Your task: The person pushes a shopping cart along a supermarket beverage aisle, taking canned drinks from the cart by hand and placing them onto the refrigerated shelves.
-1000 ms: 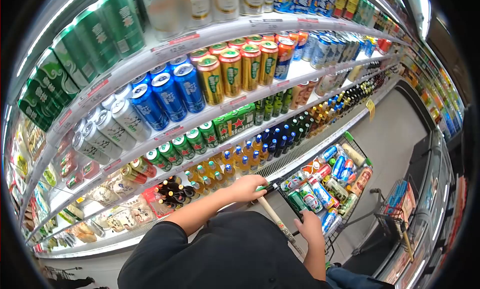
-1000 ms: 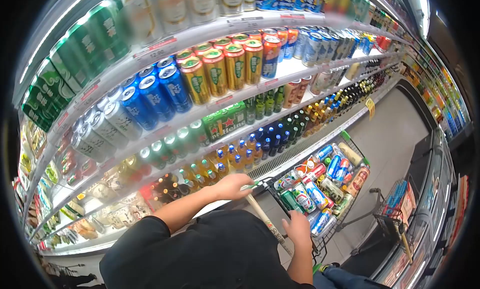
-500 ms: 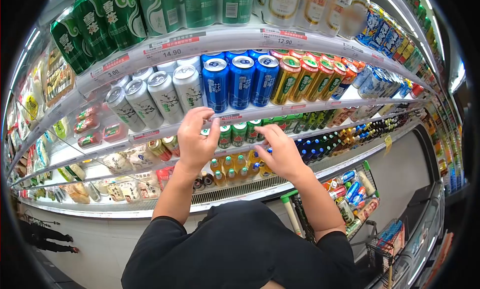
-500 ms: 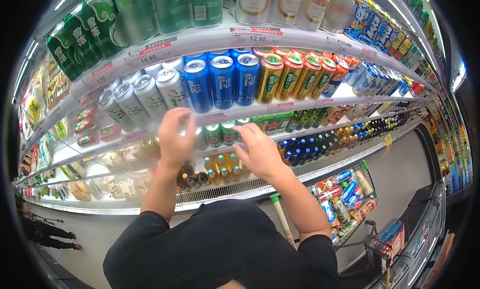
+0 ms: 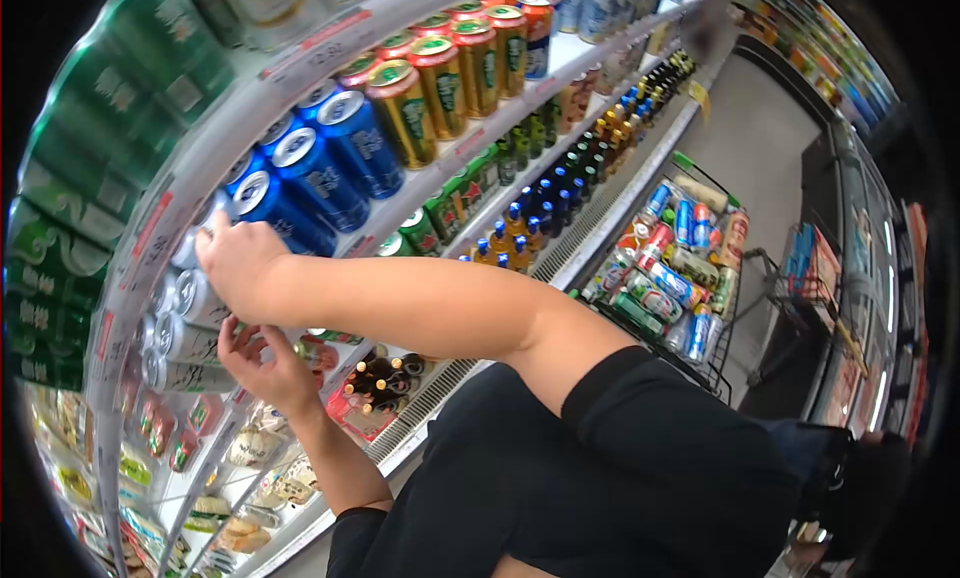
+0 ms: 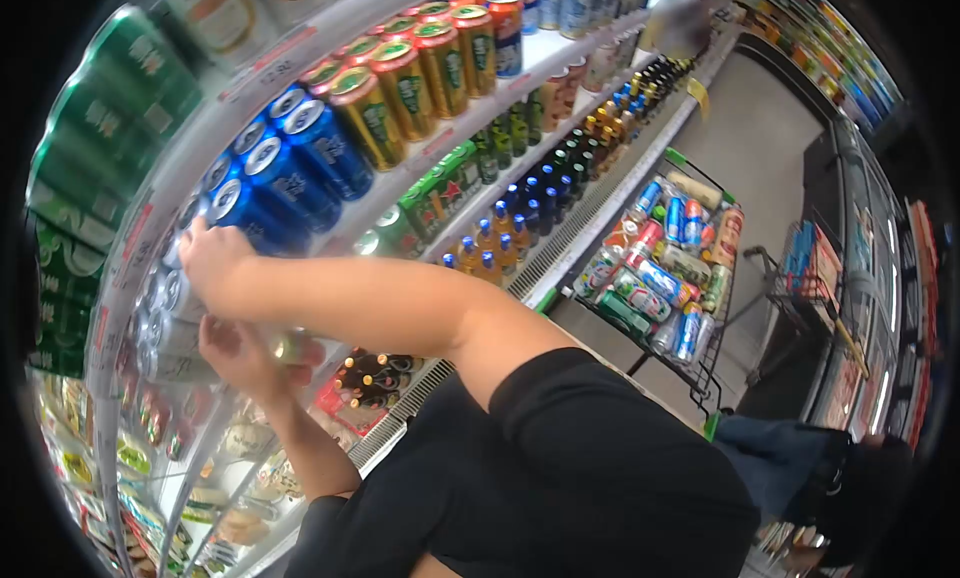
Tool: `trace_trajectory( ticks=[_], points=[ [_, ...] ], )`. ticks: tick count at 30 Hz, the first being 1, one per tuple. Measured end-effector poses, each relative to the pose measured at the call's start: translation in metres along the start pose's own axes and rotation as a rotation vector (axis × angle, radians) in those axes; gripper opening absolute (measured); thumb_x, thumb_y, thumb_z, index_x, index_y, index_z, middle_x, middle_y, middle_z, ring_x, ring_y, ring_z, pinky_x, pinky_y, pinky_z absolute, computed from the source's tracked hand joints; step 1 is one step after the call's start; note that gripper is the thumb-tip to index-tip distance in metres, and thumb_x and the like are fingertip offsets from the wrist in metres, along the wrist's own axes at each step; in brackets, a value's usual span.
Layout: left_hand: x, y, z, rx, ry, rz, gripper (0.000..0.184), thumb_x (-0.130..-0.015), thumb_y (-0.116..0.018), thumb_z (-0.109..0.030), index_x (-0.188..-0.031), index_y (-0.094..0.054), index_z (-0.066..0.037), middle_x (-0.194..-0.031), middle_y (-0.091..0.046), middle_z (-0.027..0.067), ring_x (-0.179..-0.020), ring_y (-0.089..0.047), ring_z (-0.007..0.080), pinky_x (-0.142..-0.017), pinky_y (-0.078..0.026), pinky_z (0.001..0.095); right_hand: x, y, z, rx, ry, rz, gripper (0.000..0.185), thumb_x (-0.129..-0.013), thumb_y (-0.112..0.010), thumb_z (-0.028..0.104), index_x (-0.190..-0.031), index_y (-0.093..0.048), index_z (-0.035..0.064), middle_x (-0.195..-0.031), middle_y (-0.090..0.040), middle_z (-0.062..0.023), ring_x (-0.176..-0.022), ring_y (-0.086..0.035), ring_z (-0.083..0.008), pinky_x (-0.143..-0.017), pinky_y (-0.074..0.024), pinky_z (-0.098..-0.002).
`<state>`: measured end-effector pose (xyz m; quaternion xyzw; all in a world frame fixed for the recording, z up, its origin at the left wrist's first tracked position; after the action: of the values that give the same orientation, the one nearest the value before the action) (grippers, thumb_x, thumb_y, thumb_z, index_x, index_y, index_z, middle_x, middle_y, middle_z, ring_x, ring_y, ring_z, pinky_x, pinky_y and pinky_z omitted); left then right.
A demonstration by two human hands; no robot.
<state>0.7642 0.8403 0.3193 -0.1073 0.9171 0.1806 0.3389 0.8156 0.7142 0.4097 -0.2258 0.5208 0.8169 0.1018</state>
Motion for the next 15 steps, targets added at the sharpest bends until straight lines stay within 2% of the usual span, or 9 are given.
trace_trajectory(
  ticks=[1, 2, 5, 7, 8, 10, 11, 12, 15],
  points=[
    [0.001, 0.000, 0.002, -0.019, 0.001, 0.000, 0.048, -0.099, -0.070, -0.008, -0.141, -0.049, 0.005, -0.122, -0.065, 0.0133, -0.100, -0.063, 0.0174, -0.082, -0.051, 0.0312, 0.001, 0.003, -0.002, 0.000, -0.024, 0.015, 0.078, -0.063, -0.094, 0.023, -0.125, -0.057, -0.0071, -0.118, -0.062, -0.0222, -0.095, -0.075, -0.0300, -0.077, -0.0622, -0.0347],
    [0.002, 0.002, 0.009, 0.023, 0.047, -0.024, 0.057, -0.098, -0.075, -0.018, -0.143, -0.048, 0.005, -0.115, -0.067, 0.0131, -0.104, -0.065, 0.0205, -0.095, -0.054, 0.0359, 0.005, 0.003, -0.004, -0.033, -0.056, 0.065, 0.077, -0.063, -0.092, 0.024, -0.127, -0.062, -0.0075, -0.119, -0.062, -0.0196, -0.101, -0.073, -0.0254, -0.078, -0.0603, -0.0312],
    [0.004, -0.001, -0.008, -0.125, -0.071, -0.051, 0.060, -0.097, -0.075, -0.013, -0.145, -0.045, 0.008, -0.126, -0.066, 0.0177, -0.110, -0.068, 0.0253, -0.096, -0.056, 0.0387, 0.017, -0.004, 0.010, 0.041, 0.045, 0.091, 0.049, -0.074, -0.085, 0.020, -0.117, -0.074, -0.0009, -0.125, -0.064, -0.0180, -0.110, -0.067, -0.0240, -0.078, -0.0579, -0.0315],
    [0.009, -0.009, -0.016, -0.140, -0.168, -0.026, 0.065, -0.096, -0.076, -0.015, -0.147, -0.043, 0.007, -0.132, -0.064, 0.0196, -0.115, -0.067, 0.0266, -0.098, -0.056, 0.0384, 0.041, 0.006, 0.016, 0.057, 0.122, 0.031, 0.050, -0.078, -0.077, 0.020, -0.119, -0.071, -0.0073, -0.118, -0.067, -0.0177, -0.113, -0.063, -0.0270, -0.068, -0.0574, -0.0343],
    [0.011, -0.015, -0.020, -0.150, -0.213, -0.019, 0.067, -0.095, -0.076, -0.016, -0.147, -0.042, 0.007, -0.134, -0.063, 0.0205, -0.117, -0.066, 0.0273, -0.100, -0.056, 0.0383, 0.051, 0.002, 0.016, 0.048, 0.121, -0.112, 0.046, -0.077, -0.074, 0.020, -0.113, -0.069, -0.0080, -0.113, -0.067, -0.0179, -0.097, -0.068, -0.0254, -0.064, -0.0571, -0.0363],
    [0.015, -0.040, 0.004, -0.486, -0.011, 0.139, 0.071, -0.094, -0.078, -0.021, -0.149, -0.042, 0.006, -0.136, -0.061, 0.0217, -0.119, -0.065, 0.0291, -0.101, -0.056, 0.0397, 0.089, 0.022, 0.016, -0.007, 0.082, -0.308, 0.041, -0.080, -0.070, 0.021, -0.111, -0.067, -0.0072, -0.109, -0.066, -0.0191, -0.075, -0.067, -0.0234, -0.057, -0.0548, -0.0366],
    [0.021, -0.052, 0.007, -0.498, 0.000, 0.202, 0.072, -0.093, -0.078, -0.022, -0.149, -0.042, 0.005, -0.137, -0.060, 0.0221, -0.120, -0.064, 0.0300, -0.102, -0.055, 0.0408, 0.112, 0.036, 0.012, -0.032, 0.066, -0.405, 0.039, -0.082, -0.069, 0.021, -0.110, -0.066, -0.0068, -0.107, -0.065, -0.0197, -0.064, -0.067, -0.0225, -0.054, -0.0536, -0.0368],
    [0.028, -0.064, 0.011, -0.509, 0.010, 0.265, 0.074, -0.093, -0.079, -0.024, -0.149, -0.041, 0.004, -0.138, -0.059, 0.0224, -0.121, -0.064, 0.0310, -0.102, -0.055, 0.0418, 0.130, 0.043, 0.005, -0.069, 0.067, -0.402, 0.037, -0.084, -0.067, 0.021, -0.109, -0.066, -0.0061, -0.108, -0.064, -0.0195, -0.062, -0.066, -0.0220, -0.052, -0.0529, -0.0366],
    [0.074, -0.090, -0.022, -0.069, -0.187, 0.378, 0.076, -0.091, -0.081, -0.028, -0.149, -0.041, 0.002, -0.140, -0.057, 0.0228, -0.122, -0.062, 0.0339, -0.103, -0.054, 0.0459, 0.195, 0.073, -0.023, -0.188, 0.110, -0.418, 0.035, -0.086, -0.068, 0.023, -0.108, -0.064, -0.0031, -0.112, -0.062, -0.0181, -0.061, -0.066, -0.0214, -0.048, -0.0525, -0.0353]
  ],
)
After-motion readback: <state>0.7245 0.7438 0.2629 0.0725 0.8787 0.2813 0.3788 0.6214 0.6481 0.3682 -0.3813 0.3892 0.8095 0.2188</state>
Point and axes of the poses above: each hand's wrist, its own x-axis away from the middle knuckle, its own y-axis out of the back of the hand, z = x × y, the point moved 9 cm from there along -x, towards the middle knuckle
